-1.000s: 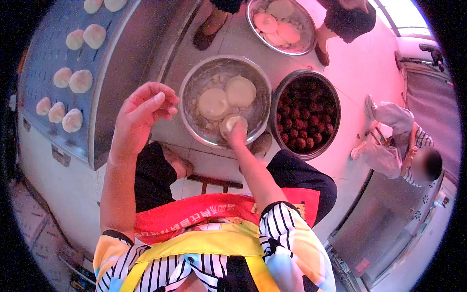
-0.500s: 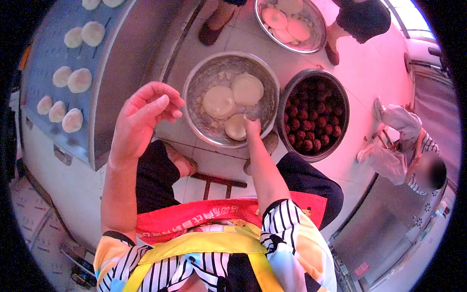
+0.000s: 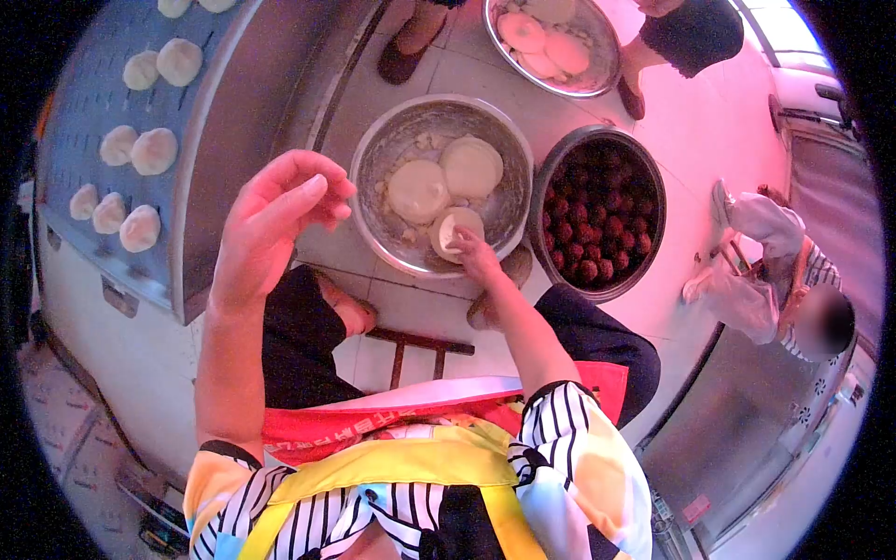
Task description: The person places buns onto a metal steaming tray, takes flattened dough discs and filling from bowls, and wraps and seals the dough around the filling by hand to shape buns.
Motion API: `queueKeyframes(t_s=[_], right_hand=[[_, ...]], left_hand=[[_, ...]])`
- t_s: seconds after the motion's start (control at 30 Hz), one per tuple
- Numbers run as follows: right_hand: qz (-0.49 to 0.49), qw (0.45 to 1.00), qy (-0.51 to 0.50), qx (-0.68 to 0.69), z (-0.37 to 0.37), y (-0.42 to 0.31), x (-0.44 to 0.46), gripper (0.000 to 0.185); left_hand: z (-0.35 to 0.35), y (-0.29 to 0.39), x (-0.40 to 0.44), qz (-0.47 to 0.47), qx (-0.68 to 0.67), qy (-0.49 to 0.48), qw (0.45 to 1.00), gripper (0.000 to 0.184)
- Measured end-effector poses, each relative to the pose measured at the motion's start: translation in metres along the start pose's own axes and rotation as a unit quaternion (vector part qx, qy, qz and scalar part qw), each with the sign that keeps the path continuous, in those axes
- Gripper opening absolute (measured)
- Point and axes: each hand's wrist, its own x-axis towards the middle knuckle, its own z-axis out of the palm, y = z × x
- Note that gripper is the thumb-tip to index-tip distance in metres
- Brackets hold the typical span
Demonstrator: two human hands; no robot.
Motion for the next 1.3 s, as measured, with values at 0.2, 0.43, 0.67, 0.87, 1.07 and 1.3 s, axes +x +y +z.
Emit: queueKeyframes(t_s=[0.2, 0.43, 0.67, 0.87, 1.07, 1.3], right_hand=[[0.185, 0.975, 0.034, -0.115, -0.013, -0.057, 0.012, 0.059], [0.315, 0.917, 0.018, -0.246, 0.003, -0.064, 0.057, 0.057], [0.131, 0.985, -0.032, -0.111, -0.022, 0.002, 0.046, 0.039], [0.075, 0.908, -0.105, -0.398, -0.028, -0.088, 0.029, 0.044], [0.143, 0.93, 0.04, -0.337, 0.014, -0.033, 0.054, 0.038], [-0.27, 0.853, -0.078, -0.44, -0.032, -0.058, 0.004, 0.023]], left_hand=[[-0.002, -0.005, -0.003, 0.005, -0.003, -0.006, 1.0, 0.019], [-0.001, -0.01, -0.011, -0.02, 0.003, 0.011, 1.0, 0.018], [0.003, -0.008, 0.0, -0.032, 0.032, -0.021, 0.999, 0.018], [0.006, -0.01, 0.0, -0.033, 0.02, -0.02, 0.999, 0.017], [0.002, -0.016, -0.002, -0.043, 0.036, -0.009, 0.998, 0.017], [-0.012, -0.059, 0.015, -0.093, 0.153, -0.024, 0.984, 0.018]])
